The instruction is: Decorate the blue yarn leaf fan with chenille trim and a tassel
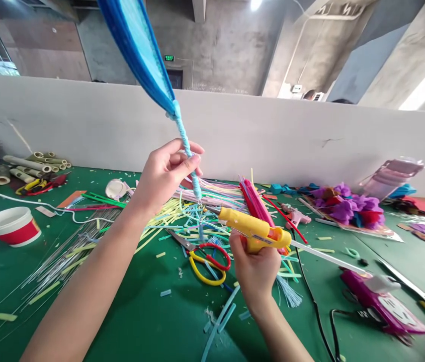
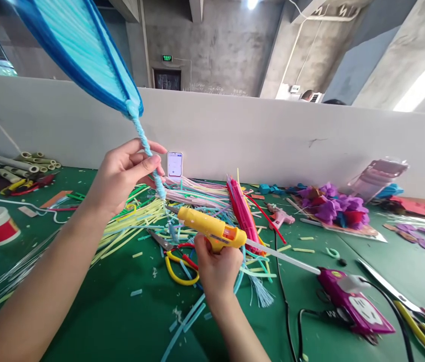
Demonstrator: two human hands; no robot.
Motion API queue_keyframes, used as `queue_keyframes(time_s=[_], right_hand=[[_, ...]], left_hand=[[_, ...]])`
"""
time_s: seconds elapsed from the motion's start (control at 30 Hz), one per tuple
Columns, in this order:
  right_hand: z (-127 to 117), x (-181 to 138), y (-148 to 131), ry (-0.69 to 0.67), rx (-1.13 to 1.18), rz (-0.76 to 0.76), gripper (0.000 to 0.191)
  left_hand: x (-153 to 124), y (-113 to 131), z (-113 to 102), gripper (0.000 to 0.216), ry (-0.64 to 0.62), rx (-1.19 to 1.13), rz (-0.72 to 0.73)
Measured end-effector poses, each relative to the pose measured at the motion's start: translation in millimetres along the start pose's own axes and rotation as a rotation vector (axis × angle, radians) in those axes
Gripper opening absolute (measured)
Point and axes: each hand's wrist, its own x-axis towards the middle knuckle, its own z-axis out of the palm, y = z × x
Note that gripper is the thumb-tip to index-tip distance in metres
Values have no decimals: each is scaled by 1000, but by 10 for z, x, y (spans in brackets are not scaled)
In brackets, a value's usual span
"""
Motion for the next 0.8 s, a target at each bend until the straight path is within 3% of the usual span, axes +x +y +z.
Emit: queue_keyframes(time_s=[0.8], right_hand=[[-8,25,2,8,-101,-36,38]], left_hand=[[1,-27,53,14,-3,-27,-21]])
